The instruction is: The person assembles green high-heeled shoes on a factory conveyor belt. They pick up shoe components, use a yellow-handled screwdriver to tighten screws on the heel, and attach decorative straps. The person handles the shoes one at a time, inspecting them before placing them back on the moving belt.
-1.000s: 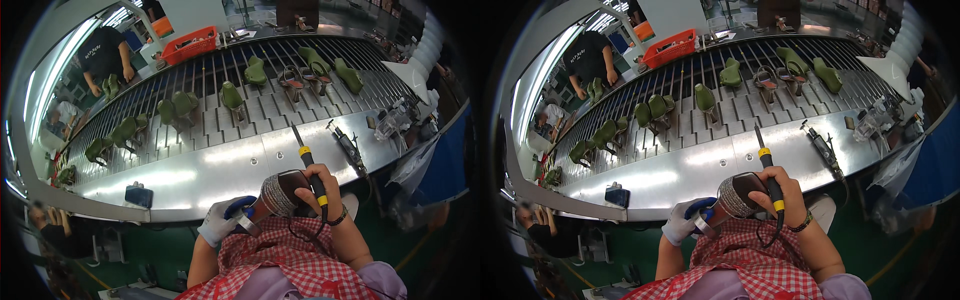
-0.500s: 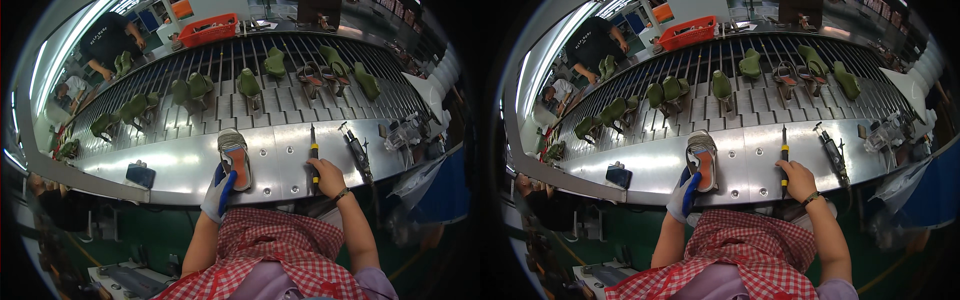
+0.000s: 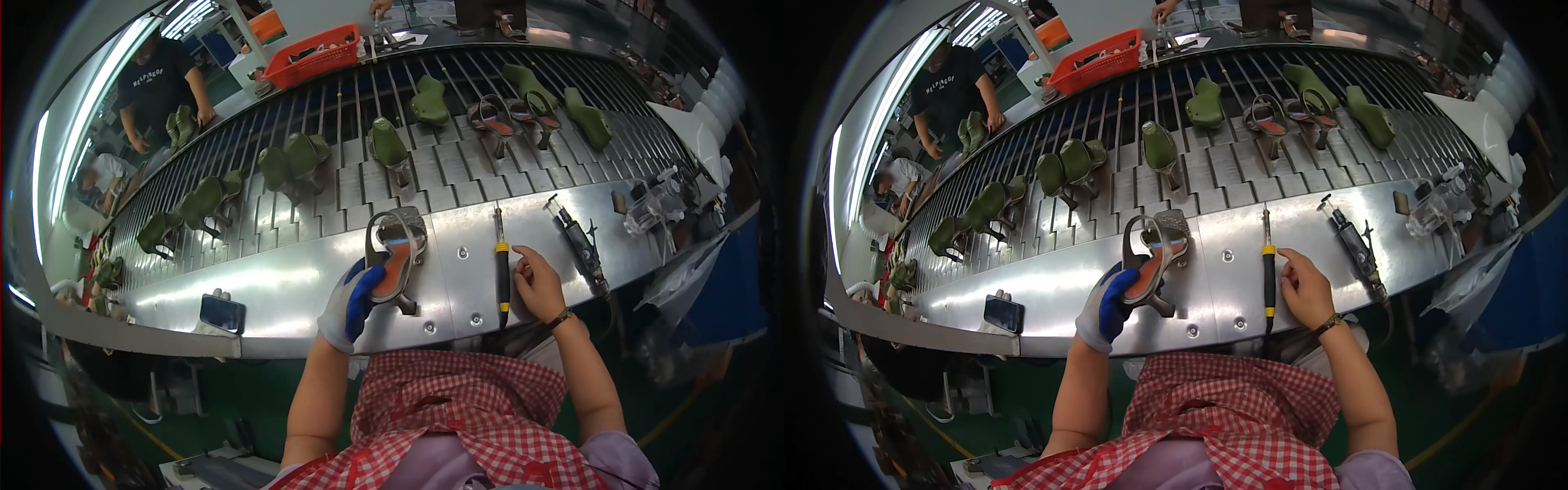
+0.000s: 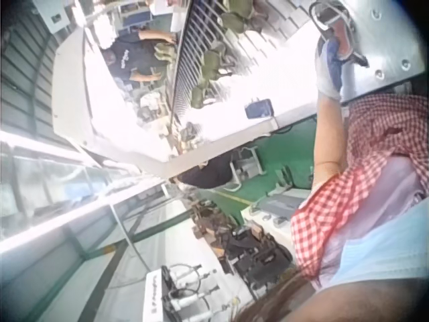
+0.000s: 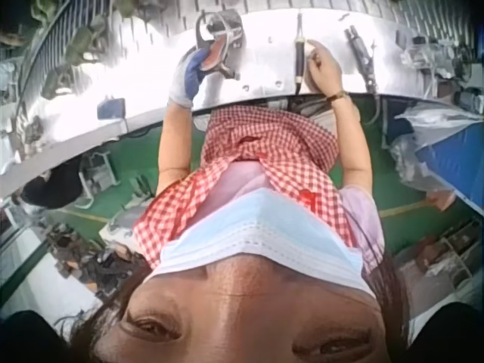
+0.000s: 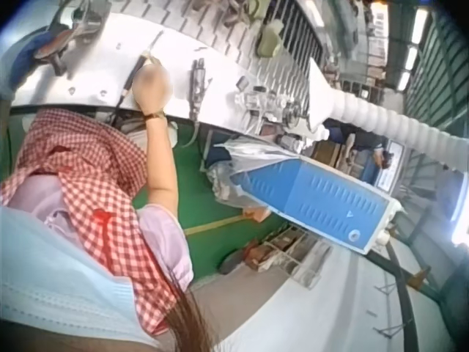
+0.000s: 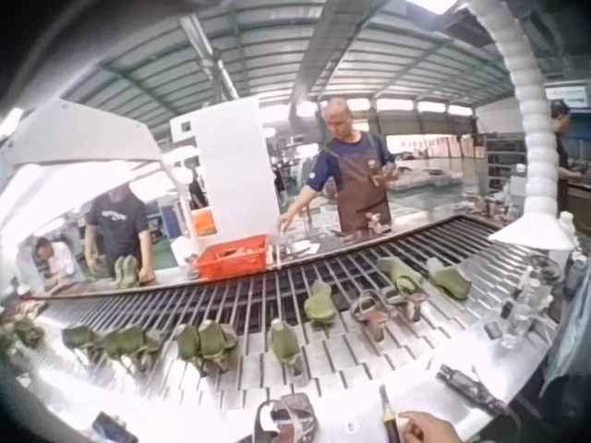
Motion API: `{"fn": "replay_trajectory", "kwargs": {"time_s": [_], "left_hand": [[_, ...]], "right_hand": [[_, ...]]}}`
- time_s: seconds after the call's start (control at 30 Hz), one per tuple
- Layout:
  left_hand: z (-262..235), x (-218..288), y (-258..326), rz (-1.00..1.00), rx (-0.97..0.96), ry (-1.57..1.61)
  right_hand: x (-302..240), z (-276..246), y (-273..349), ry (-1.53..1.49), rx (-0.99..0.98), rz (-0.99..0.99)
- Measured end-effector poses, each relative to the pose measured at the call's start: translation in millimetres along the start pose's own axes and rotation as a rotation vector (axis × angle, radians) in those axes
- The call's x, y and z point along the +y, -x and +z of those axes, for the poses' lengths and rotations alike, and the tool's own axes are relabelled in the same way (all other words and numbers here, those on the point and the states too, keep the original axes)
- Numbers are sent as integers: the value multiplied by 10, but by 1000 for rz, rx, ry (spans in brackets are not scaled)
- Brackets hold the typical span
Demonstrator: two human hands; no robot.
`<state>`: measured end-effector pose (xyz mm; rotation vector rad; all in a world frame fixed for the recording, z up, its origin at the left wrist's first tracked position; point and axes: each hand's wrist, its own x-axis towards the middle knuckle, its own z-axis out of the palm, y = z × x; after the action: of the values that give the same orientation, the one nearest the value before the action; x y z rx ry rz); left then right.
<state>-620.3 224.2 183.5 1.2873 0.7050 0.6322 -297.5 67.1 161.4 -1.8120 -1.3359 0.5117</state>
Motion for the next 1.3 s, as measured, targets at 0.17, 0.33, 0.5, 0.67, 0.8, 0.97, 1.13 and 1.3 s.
{"fn": "replay_trajectory", "kwargs": {"time_s": [0.17,0.33,0.5,0.67,0.8,0.97,1.13,1.3], "left_hand": [[398,574,-791,-197,-68,314],[415,316,-1757,-135,31,330],[373,79,-1970,36,337,188],[175,-228,-2267,130,579,-92],[282,-150,-2566,47,754,-490],[157,-47,-2714,-10,710,-192],[-260,263,-2192,-78,329,801],[-312,478,-717,72,287,717]], "right_hand": [[260,136,-68,-225,166,80],[186,113,-36,-127,172,26],[115,71,-34,-125,195,27],[124,47,-72,-107,193,28],[131,14,-50,-158,208,54],[129,-14,-44,-163,209,57],[101,-14,-33,-178,210,42],[225,23,-19,-341,162,143]]}}
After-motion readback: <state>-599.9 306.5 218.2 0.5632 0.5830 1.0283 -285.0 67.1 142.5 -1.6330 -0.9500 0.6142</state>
